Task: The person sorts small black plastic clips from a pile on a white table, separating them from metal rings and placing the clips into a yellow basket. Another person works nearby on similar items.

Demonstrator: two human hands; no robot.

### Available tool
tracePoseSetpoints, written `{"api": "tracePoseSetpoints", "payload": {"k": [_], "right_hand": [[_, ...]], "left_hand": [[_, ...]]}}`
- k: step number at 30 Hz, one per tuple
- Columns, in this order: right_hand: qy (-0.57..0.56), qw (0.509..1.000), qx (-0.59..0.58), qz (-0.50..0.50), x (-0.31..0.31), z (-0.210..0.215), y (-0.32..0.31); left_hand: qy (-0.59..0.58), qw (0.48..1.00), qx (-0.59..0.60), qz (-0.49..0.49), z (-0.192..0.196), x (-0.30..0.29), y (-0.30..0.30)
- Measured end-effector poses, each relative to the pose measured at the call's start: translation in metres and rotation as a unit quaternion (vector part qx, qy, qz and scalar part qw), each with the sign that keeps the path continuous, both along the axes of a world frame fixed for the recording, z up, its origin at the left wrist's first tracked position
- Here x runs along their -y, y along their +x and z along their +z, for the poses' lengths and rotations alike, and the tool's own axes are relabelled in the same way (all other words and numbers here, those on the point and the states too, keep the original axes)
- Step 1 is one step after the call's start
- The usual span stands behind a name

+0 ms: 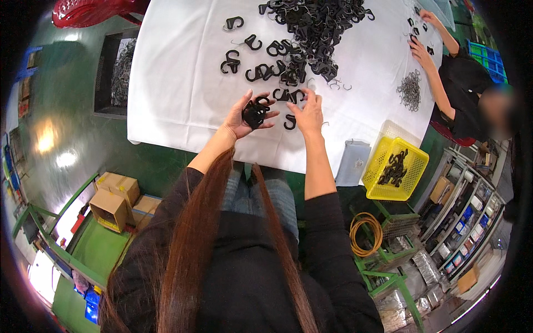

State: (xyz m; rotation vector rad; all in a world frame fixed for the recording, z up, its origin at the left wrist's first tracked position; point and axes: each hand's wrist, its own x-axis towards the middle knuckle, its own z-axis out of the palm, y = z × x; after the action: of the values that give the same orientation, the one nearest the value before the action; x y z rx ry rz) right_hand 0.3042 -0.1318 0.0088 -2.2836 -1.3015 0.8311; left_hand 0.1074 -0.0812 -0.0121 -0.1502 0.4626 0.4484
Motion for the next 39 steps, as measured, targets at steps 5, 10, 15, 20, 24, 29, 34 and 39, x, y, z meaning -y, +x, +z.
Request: {"api": "tracePoseSetpoints", "payload": {"k": [5, 10, 15, 20, 24, 29, 34, 39], "right_hand": [[-0.004, 0.995, 0.099, 0.002, -0.012, -0.009, 0.006], [-0.016, 0.994, -0.036, -0.105, -0.005, 0.009, 0.024], [0.006, 0.99, -0.139, -0.031, -0.015, 0.022, -0.003], [0.034, 0.976, 0.178, 0.119, -0.034, 0.006, -0.027], [0.005, 0.962, 0.204, 0.182, -0.026, -0.009, -0.016], [-0.028, 0.988, -0.144, -0.054, -0.013, -0.005, 0.019], [-0.002, 0.985, -0.151, -0.082, -0.024, 0.02, 0.03], [-0.035, 0.992, -0.116, 0.018, -0.08, 0.013, -0.036]], "left_hand": [[0.04, 0.999, -0.025, -0.009, -0.009, -0.011, -0.008], [0.001, 0.998, -0.048, 0.033, 0.005, -0.012, -0.016], [-0.022, 0.999, -0.03, 0.04, 0.012, -0.008, -0.012], [-0.01, 0.998, -0.038, 0.054, -0.001, -0.018, -0.027], [0.003, 0.995, -0.072, 0.074, -0.005, -0.024, -0.05], [-0.004, 0.99, -0.103, 0.097, 0.0, -0.029, -0.074], [-0.003, 0.99, -0.097, 0.1, 0.002, -0.033, -0.082], [-0.003, 0.99, -0.105, 0.096, 0.004, -0.034, -0.083]]}}
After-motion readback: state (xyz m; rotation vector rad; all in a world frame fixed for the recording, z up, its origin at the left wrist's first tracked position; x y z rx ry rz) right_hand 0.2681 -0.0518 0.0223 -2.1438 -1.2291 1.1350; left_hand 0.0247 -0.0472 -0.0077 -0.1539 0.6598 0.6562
